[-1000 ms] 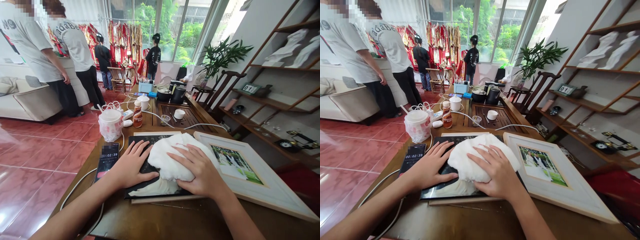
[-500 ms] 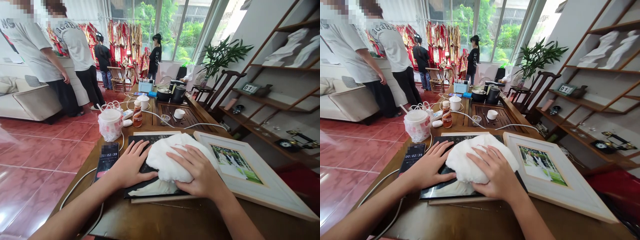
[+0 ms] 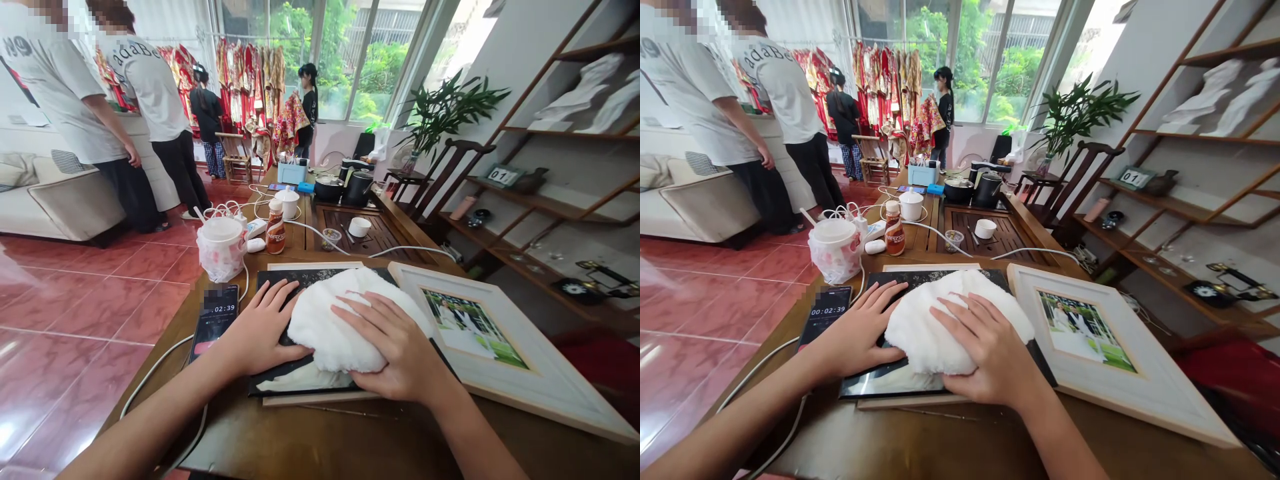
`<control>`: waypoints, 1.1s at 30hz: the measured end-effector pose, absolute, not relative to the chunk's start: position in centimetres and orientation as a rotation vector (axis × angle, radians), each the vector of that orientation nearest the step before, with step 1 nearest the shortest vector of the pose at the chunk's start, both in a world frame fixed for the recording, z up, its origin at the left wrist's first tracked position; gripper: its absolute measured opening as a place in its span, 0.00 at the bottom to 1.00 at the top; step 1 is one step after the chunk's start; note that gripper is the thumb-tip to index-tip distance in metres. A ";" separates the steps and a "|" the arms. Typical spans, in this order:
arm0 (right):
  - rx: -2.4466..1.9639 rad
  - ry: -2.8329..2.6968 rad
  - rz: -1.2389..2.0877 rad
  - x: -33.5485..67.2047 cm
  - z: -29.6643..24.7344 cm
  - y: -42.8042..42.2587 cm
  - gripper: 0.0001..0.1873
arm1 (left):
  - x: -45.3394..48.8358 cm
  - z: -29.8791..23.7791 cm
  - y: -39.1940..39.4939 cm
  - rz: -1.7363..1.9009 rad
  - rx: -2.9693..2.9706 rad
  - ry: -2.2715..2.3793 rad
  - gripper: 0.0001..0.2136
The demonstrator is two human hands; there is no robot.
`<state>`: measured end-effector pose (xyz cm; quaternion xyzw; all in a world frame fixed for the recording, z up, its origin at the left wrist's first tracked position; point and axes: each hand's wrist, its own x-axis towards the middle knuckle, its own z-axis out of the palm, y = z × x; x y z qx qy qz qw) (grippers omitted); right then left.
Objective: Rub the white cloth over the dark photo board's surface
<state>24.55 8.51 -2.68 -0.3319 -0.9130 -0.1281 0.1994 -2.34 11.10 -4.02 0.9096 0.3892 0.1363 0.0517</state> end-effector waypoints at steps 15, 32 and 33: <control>-0.915 -2.573 -0.334 24.6 -2.5 8.3 0.40 | -2.4 -4.1 11.2 0.421 2.770 1.176 0.40; -0.909 -2.547 -0.368 24.9 -2.5 8.3 0.41 | -2.3 -3.9 11.1 0.431 2.755 1.185 0.38; -0.934 -2.538 -0.380 25.1 -2.5 8.5 0.41 | -2.3 -3.9 11.1 0.454 2.750 1.188 0.38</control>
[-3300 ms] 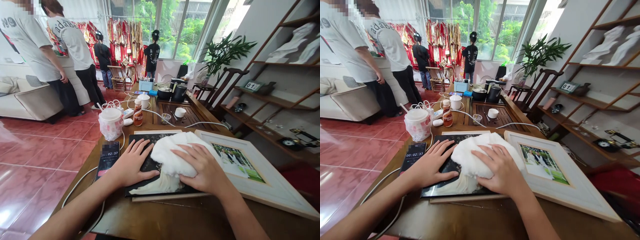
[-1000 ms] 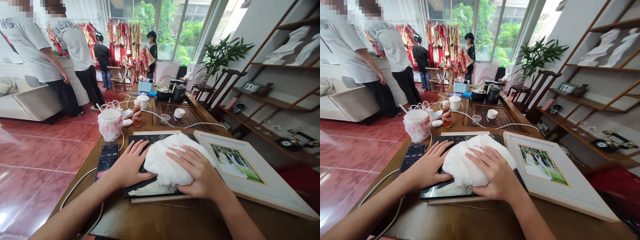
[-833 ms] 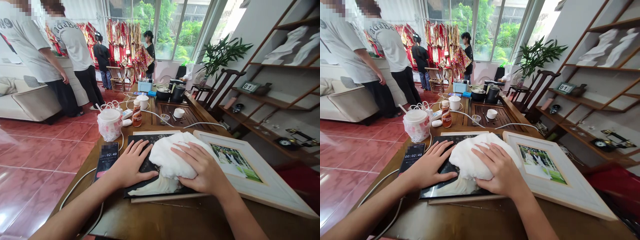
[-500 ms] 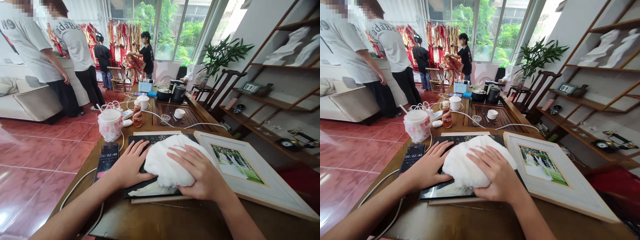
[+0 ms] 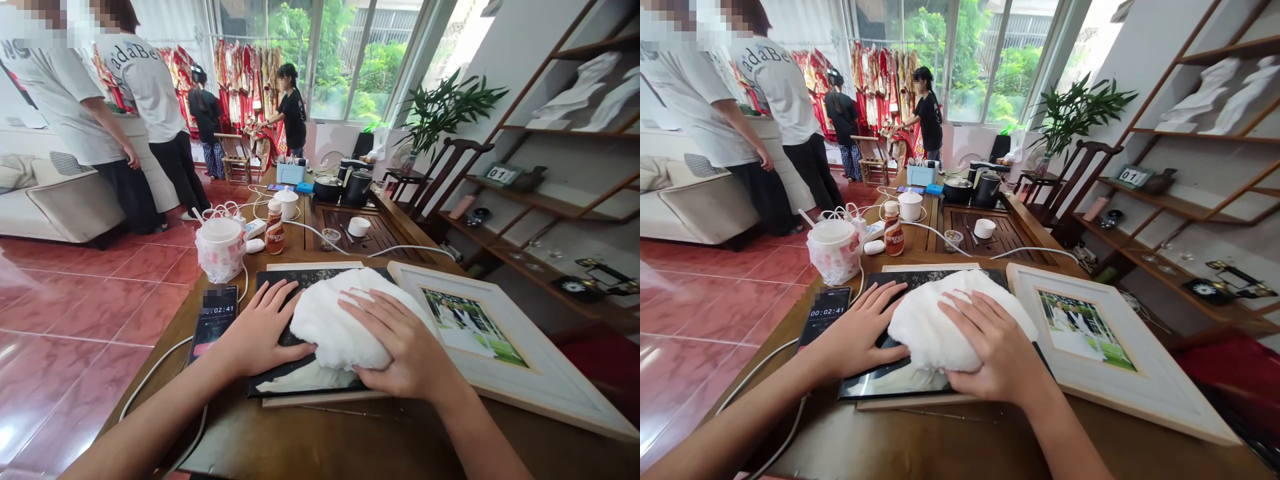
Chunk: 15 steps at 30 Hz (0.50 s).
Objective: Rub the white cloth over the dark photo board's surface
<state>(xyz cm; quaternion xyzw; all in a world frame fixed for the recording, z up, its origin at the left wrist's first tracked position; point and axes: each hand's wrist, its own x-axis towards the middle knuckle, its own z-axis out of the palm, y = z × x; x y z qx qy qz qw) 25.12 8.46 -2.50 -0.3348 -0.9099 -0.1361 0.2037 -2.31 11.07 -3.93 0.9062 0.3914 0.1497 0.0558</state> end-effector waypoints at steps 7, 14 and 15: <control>-0.951 -2.513 -0.411 24.9 -2.5 8.3 0.39 | -2.4 -4.1 11.1 0.481 2.740 1.182 0.38; -0.953 -2.527 -0.402 25.6 -2.6 8.6 0.39 | -2.3 -3.9 11.0 0.473 2.737 1.193 0.38; -0.974 -2.520 -0.414 25.8 -2.6 8.7 0.39 | -2.3 -3.9 11.0 0.480 2.735 1.194 0.38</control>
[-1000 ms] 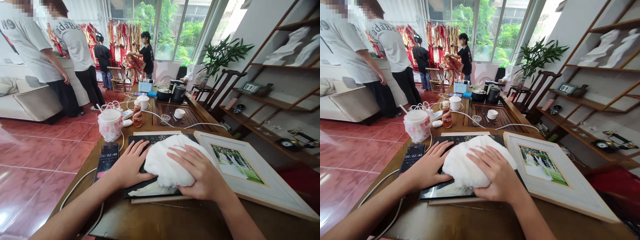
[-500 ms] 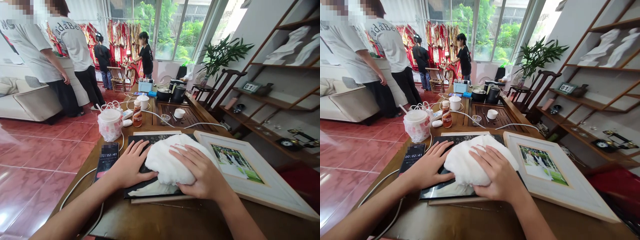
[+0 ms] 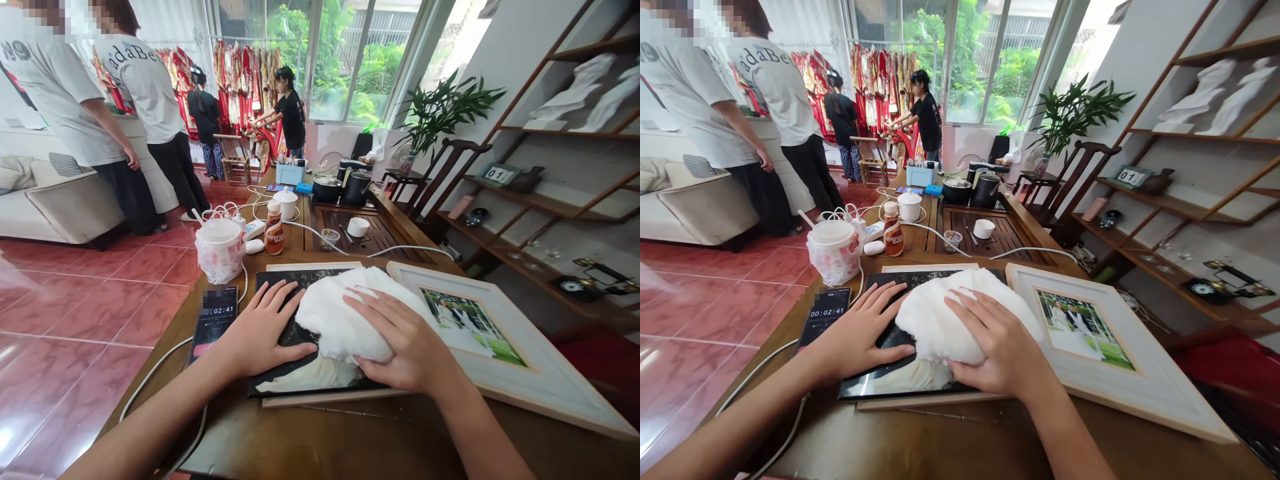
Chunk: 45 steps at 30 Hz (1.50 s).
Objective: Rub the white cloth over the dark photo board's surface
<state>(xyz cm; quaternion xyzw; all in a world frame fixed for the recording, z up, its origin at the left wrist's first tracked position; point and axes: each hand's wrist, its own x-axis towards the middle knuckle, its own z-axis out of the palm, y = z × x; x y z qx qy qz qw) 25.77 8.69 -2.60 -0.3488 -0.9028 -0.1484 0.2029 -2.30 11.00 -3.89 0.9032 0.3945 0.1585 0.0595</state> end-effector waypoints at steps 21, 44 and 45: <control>-0.888 -2.522 -0.346 24.8 -2.7 8.3 0.39 | -2.4 -4.0 11.2 0.467 2.745 1.164 0.38; -0.977 -2.493 -0.439 25.7 -2.3 8.7 0.41 | -2.3 -3.9 11.0 0.479 2.730 1.197 0.39; -0.979 -2.492 -0.443 25.6 -2.4 8.7 0.41 | -2.3 -3.9 11.0 0.481 2.730 1.197 0.39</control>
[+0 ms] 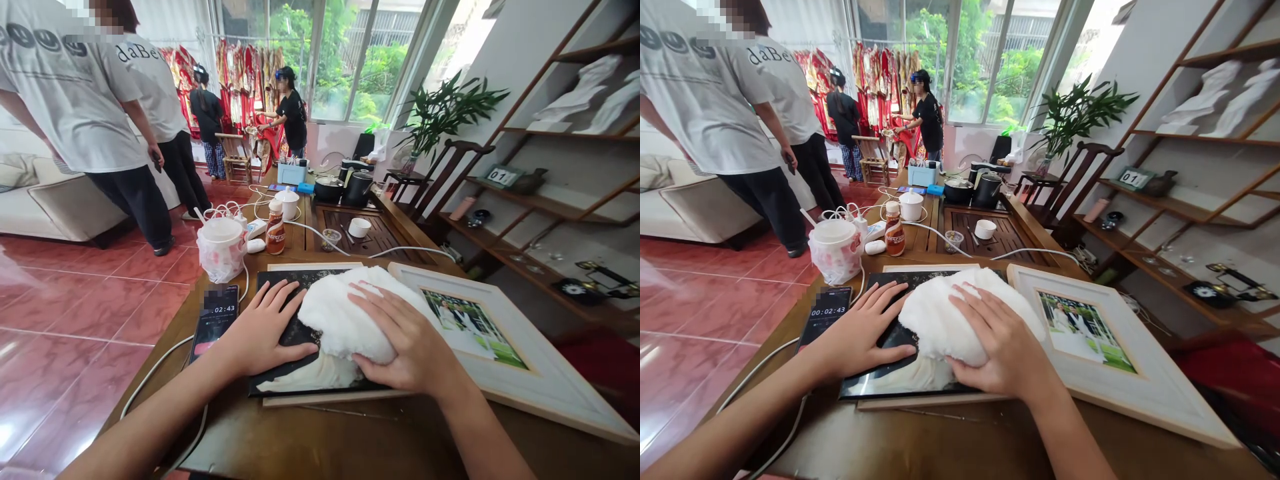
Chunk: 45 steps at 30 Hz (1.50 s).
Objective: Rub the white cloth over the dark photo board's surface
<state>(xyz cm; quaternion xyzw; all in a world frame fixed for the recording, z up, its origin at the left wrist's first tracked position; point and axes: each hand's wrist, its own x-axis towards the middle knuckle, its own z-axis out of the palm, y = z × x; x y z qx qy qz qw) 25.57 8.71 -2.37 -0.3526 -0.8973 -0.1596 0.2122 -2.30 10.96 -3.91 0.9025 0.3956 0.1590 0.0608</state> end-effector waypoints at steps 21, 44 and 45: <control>-0.833 -2.516 -0.325 23.7 -2.5 7.7 0.41 | -2.5 -3.9 11.2 0.355 2.784 1.169 0.41; -0.947 -2.489 -0.471 25.3 -2.2 8.4 0.41 | -2.3 -4.0 11.1 0.445 2.748 1.198 0.40; -0.933 -2.491 -0.459 24.9 -2.2 8.2 0.41 | -2.3 -4.0 11.1 0.441 2.752 1.196 0.39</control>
